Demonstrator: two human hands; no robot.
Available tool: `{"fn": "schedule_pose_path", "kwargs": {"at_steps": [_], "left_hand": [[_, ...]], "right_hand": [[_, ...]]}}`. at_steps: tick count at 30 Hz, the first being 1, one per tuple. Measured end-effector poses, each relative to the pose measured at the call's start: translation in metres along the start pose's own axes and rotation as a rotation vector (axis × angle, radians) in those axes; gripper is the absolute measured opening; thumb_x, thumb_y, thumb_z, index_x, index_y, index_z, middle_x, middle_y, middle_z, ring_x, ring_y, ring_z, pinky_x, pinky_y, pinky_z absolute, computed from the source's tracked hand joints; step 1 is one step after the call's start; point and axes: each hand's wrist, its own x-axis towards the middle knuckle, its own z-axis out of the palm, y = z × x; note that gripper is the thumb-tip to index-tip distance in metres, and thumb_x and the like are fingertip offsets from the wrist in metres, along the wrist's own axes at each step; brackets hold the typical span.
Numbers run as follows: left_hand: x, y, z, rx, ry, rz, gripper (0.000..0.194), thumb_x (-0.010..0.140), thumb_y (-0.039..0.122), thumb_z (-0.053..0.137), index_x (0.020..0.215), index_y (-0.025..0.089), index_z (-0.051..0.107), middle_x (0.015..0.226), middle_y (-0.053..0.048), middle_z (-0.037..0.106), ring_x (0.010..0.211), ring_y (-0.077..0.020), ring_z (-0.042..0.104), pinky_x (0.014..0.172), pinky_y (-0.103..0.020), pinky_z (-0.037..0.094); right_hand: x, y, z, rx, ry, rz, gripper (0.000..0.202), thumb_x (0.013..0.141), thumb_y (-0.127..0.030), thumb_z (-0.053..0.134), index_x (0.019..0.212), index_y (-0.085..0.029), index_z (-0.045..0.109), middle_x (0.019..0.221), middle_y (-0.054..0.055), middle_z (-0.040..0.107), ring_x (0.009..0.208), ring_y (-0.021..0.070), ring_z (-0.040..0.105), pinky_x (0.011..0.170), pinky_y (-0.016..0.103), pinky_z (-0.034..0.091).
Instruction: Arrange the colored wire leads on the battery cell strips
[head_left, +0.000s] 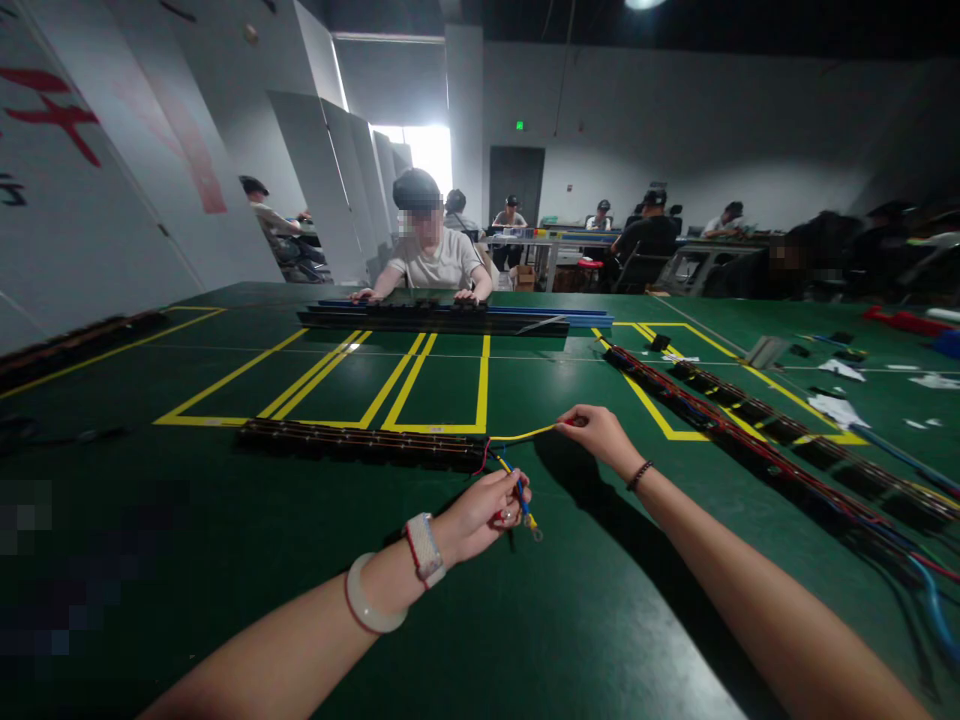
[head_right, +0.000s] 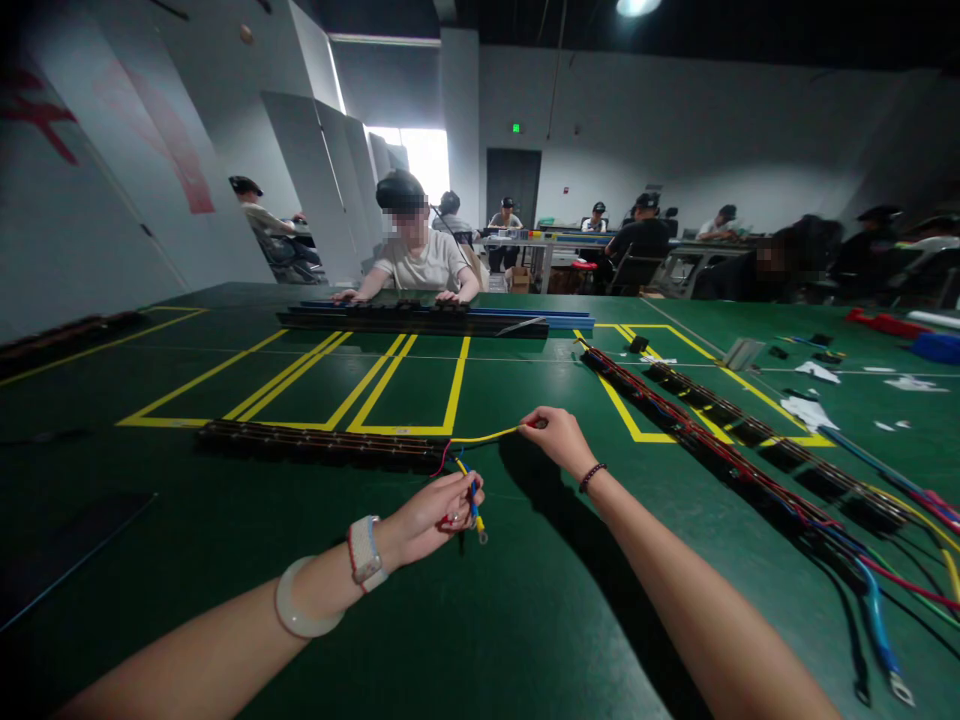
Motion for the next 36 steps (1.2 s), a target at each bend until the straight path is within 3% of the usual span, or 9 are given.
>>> {"fn": "schedule_pose_path", "kwargs": {"at_steps": [6, 9, 13, 18, 22, 28, 36], "left_hand": [[-0.001, 0.001, 0.001, -0.001, 0.015, -0.004, 0.014, 0.087, 0.025, 0.045, 0.083, 0.013, 0.05, 0.07, 0.0, 0.052, 0.039, 0.0003, 0.031, 0.043, -0.016, 0.026], [-0.001, 0.001, 0.001, -0.007, 0.011, 0.007, 0.013, 0.087, 0.024, 0.045, 0.082, 0.012, 0.051, 0.07, -0.001, 0.052, 0.04, 0.0002, 0.031, 0.041, -0.016, 0.023], [-0.001, 0.002, 0.002, -0.018, 0.017, 0.016, 0.014, 0.086, 0.023, 0.047, 0.081, 0.011, 0.052, 0.07, -0.003, 0.054, 0.041, -0.0009, 0.033, 0.039, -0.016, 0.02], [-0.002, 0.003, 0.004, -0.023, 0.008, 0.023, 0.016, 0.086, 0.023, 0.045, 0.085, 0.01, 0.054, 0.076, -0.008, 0.06, 0.042, -0.0022, 0.034, 0.039, -0.017, 0.02], [0.0, 0.002, 0.002, -0.07, -0.027, 0.011, 0.021, 0.088, 0.025, 0.04, 0.083, 0.011, 0.054, 0.071, -0.006, 0.057, 0.043, -0.0039, 0.036, 0.041, -0.018, 0.022], [0.001, 0.0, 0.001, -0.144, 0.045, -0.001, 0.016, 0.086, 0.023, 0.04, 0.075, 0.015, 0.049, 0.063, 0.001, 0.047, 0.046, -0.0046, 0.039, 0.042, -0.018, 0.024], [0.001, 0.002, 0.003, -0.157, 0.076, -0.062, 0.016, 0.086, 0.027, 0.04, 0.081, 0.015, 0.049, 0.067, 0.0, 0.051, 0.049, -0.0067, 0.044, 0.045, -0.019, 0.029]], "right_hand": [[-0.008, -0.004, 0.011, -0.448, 0.011, -0.155, 0.016, 0.078, -0.033, 0.058, 0.074, -0.02, 0.068, 0.075, 0.003, 0.063, 0.077, 0.0166, 0.053, 0.068, 0.026, 0.036], [-0.01, -0.007, 0.013, -0.545, -0.005, -0.184, 0.017, 0.081, -0.031, 0.056, 0.077, -0.02, 0.068, 0.078, 0.004, 0.062, 0.079, 0.0167, 0.051, 0.07, 0.026, 0.034], [-0.013, -0.009, 0.013, -0.539, -0.004, -0.312, 0.02, 0.085, -0.03, 0.05, 0.09, -0.02, 0.067, 0.086, 0.006, 0.06, 0.085, 0.0164, 0.049, 0.075, 0.027, 0.033], [-0.02, -0.03, 0.01, -0.293, 0.006, -0.589, 0.021, 0.087, -0.029, 0.049, 0.098, -0.019, 0.062, 0.092, 0.006, 0.058, 0.087, 0.0152, 0.049, 0.078, 0.028, 0.033], [-0.026, -0.054, 0.001, -0.16, -0.124, -0.679, 0.014, 0.086, -0.024, 0.05, 0.09, -0.018, 0.062, 0.086, 0.004, 0.059, 0.083, 0.0142, 0.049, 0.077, 0.027, 0.033], [-0.036, -0.075, -0.006, -0.18, -0.433, -0.78, 0.012, 0.079, -0.018, 0.054, 0.087, -0.02, 0.063, 0.081, 0.002, 0.058, 0.078, 0.0131, 0.049, 0.074, 0.026, 0.033], [-0.041, -0.08, -0.004, -0.308, -0.525, -0.769, 0.023, 0.078, -0.014, 0.053, 0.095, -0.023, 0.065, 0.087, 0.003, 0.06, 0.084, 0.0146, 0.049, 0.078, 0.028, 0.032]]}}
